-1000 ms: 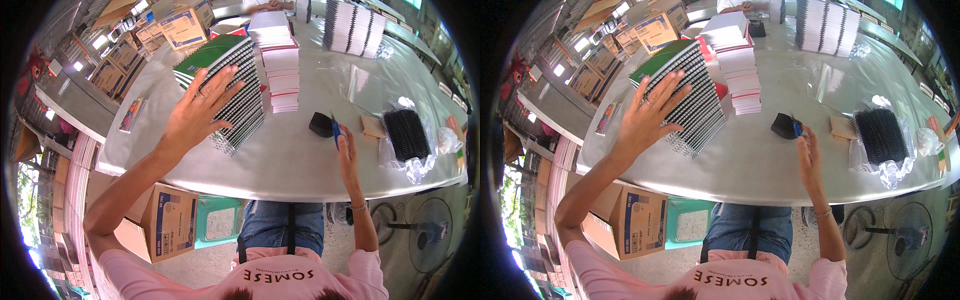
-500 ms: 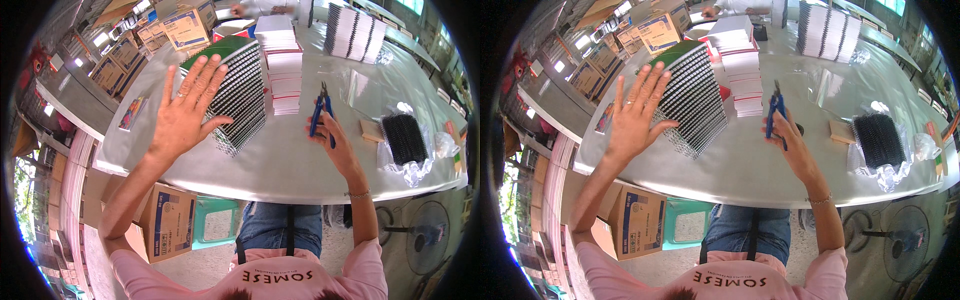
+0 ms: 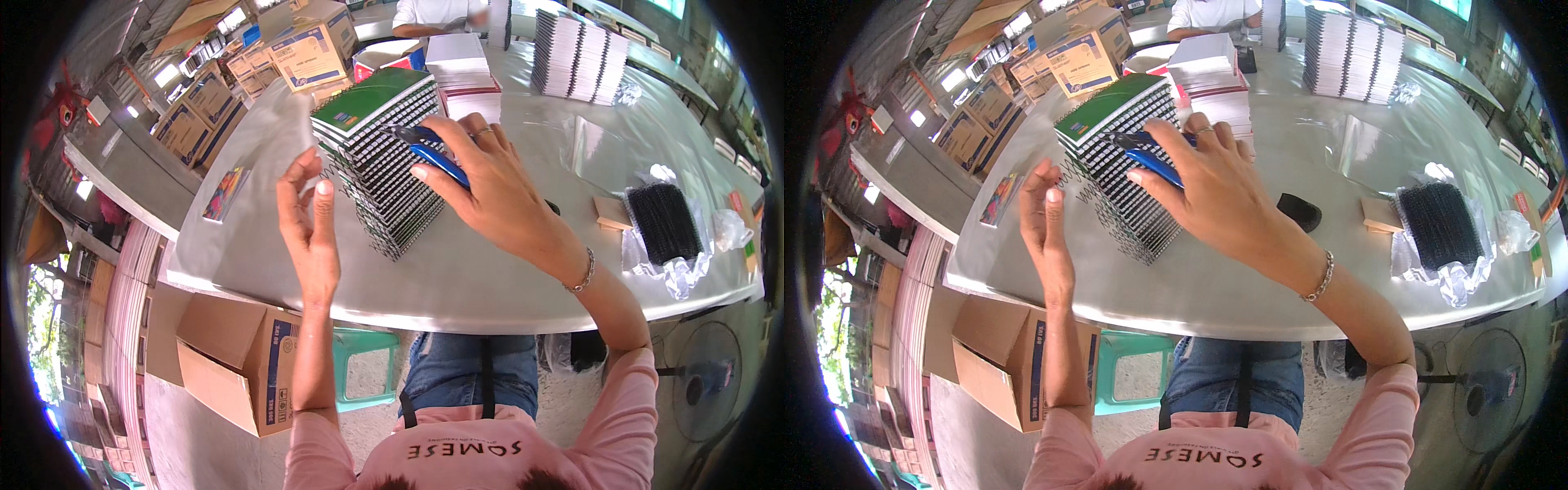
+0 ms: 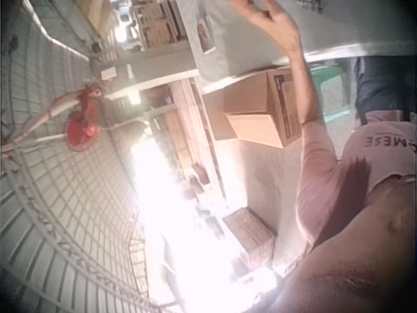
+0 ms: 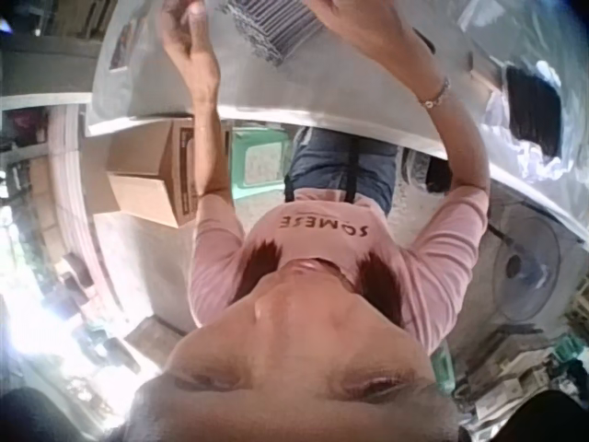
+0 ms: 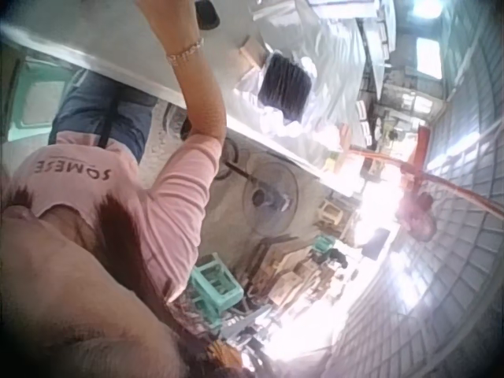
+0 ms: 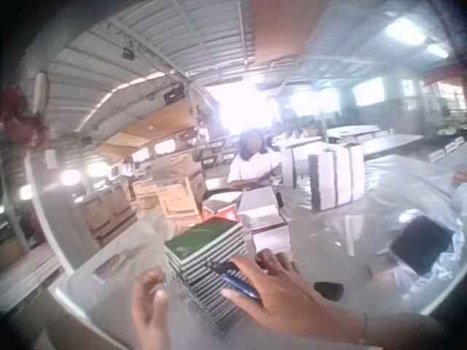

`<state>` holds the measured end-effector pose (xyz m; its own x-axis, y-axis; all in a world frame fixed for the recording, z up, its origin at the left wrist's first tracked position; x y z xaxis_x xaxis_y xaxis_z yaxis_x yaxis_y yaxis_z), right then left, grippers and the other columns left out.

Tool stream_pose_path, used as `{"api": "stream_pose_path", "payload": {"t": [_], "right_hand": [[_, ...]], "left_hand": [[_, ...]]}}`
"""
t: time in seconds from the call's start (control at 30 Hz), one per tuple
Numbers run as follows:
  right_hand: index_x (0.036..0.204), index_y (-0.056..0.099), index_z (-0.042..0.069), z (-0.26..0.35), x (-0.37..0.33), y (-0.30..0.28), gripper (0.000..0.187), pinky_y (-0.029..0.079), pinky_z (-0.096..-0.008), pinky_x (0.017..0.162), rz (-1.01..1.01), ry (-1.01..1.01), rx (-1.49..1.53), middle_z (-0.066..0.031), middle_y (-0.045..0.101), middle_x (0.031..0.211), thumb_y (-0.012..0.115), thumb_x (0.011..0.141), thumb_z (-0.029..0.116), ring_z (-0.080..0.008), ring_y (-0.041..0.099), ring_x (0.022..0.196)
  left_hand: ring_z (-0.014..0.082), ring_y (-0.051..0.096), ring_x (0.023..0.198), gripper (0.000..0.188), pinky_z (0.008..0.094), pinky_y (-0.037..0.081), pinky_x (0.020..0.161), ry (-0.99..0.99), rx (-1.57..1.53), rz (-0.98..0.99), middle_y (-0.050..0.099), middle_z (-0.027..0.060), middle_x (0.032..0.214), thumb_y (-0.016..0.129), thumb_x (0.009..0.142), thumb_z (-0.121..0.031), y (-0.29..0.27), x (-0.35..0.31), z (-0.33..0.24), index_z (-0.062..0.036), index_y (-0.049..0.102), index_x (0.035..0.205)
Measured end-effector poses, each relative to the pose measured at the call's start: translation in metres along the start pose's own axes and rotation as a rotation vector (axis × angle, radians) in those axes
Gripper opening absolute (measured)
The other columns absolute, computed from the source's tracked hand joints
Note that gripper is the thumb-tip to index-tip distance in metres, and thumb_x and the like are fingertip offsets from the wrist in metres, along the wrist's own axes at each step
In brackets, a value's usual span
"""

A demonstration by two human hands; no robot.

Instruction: The person uses a pair of pliers to trim and finish the ends of plastic spiral bindings on a stack of notebooks.

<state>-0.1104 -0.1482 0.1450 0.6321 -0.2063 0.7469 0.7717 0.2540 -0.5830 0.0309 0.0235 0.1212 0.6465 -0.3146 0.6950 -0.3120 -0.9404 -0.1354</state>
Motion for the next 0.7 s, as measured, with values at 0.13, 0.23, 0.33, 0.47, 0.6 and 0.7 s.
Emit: {"api": "stream_pose_path", "payload": {"t": [0.13,0.23,0.33,0.47,0.6,0.7], "right_hand": [[0.131,0.057,0.011,0.012,0.002,0.004,0.045,0.044,-0.0542,0.085,-0.004,-0.061,-0.121,-0.0248,0.054,0.122,0.066,0.095,0.037,-0.0399,0.055,0.103],[0.13,0.058,0.011,0.016,0.004,0.005,0.044,0.043,-0.0543,0.086,0.013,-0.07,-0.151,-0.0257,0.051,0.125,0.067,0.095,0.036,-0.0396,0.053,0.105],[0.13,0.059,0.012,0.017,0.005,0.005,0.045,0.043,-0.0534,0.086,-0.015,-0.095,-0.187,-0.0254,0.05,0.126,0.068,0.094,0.036,-0.0381,0.052,0.104],[0.127,0.06,0.012,0.023,0.01,0.006,0.045,0.043,-0.0516,0.086,-0.052,-0.118,-0.248,-0.0242,0.05,0.127,0.07,0.092,0.037,-0.037,0.051,0.104],[0.125,0.062,0.012,0.027,0.011,0.006,0.044,0.043,-0.0502,0.085,-0.069,-0.141,-0.264,-0.0233,0.05,0.127,0.072,0.09,0.037,-0.0371,0.051,0.104],[0.124,0.063,0.011,0.029,0.012,0.005,0.044,0.044,-0.0505,0.084,-0.086,-0.167,-0.278,-0.0233,0.052,0.126,0.073,0.089,0.037,-0.0387,0.053,0.103]], "left_hand": [[0.015,0.056,0.11,0.038,0.0323,0.043,0.1,-0.048,-0.081,-0.059,0.062,0.0093,0.121,0.06,0.102,-0.023,0.015,-0.005,0.009,0.0001,0.058,0.132],[0.0137,0.061,0.092,0.032,0.0294,0.05,0.086,-0.034,-0.125,-0.119,0.067,0.0088,0.108,0.07,0.096,-0.018,0.023,0.001,0.01,0.0009,0.064,0.121],[0.0113,0.061,0.088,0.028,0.0276,0.05,0.083,-0.076,-0.128,-0.135,0.067,0.0059,0.099,0.072,0.095,-0.017,0.026,0.006,0.013,0.0004,0.067,0.117],[0.0066,0.055,0.087,0.024,0.0213,0.045,0.076,-0.045,-0.14,-0.134,0.064,0.0012,0.1,0.066,0.1,-0.016,0.025,0.008,0.013,0.0,0.065,0.119],[0.0064,0.052,0.083,0.026,0.0213,0.044,0.075,-0.028,-0.176,-0.149,0.063,0.0006,0.097,0.065,0.101,-0.019,0.027,0.007,0.014,-0.0005,0.066,0.12],[0.0068,0.052,0.082,0.028,0.0215,0.044,0.075,-0.037,-0.172,-0.161,0.063,0.0008,0.095,0.065,0.101,-0.02,0.028,0.007,0.014,-0.0006,0.067,0.12]]}}
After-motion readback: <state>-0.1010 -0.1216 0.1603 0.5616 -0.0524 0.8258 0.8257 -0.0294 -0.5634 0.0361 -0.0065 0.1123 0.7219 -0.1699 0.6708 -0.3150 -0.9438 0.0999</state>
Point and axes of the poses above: each hand's wrist, its own x-axis towards the middle knuckle, its own y-axis out of the palm, z = x × y, the point moved 6 cm from there along x, towards the middle knuckle
